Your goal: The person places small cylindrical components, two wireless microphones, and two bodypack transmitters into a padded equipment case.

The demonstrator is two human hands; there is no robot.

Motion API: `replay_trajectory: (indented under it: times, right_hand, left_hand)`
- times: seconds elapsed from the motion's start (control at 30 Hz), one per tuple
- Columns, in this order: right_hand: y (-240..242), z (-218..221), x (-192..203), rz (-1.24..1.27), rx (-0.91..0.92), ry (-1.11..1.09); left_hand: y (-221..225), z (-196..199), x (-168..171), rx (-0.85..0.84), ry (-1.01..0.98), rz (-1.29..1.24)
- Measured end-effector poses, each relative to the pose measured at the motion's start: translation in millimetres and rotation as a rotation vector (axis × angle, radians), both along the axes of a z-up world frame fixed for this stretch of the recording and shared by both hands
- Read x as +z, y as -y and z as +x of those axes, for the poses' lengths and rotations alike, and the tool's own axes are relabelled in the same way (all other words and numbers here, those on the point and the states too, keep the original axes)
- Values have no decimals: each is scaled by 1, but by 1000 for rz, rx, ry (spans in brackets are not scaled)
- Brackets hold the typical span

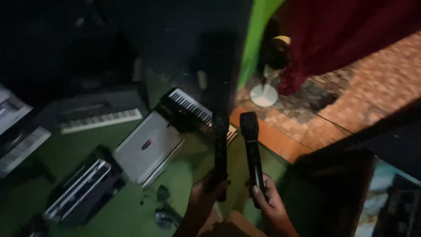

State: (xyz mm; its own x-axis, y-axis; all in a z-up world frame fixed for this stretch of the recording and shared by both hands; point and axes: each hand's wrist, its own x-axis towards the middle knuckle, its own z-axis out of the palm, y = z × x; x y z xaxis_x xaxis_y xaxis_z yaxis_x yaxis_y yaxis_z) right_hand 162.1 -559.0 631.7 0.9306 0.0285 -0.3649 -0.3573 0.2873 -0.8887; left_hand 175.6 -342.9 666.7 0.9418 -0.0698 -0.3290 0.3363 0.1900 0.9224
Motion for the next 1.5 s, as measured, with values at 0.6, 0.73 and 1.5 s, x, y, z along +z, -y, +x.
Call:
replay_trajectory:
  times: [0.6, 0.73, 1.5]
  right_hand:
    - [-31, 51, 47, -61, -711, -155]
    - [-30, 34, 45, -86, -906, 1]
    - [20, -154, 10, -227, -1677, -230]
  left_hand:
    - [51, 210, 5, -857, -39, 70]
    - [87, 207, 12, -995, -4, 62]
    - [295, 17, -32, -1755, -130, -6]
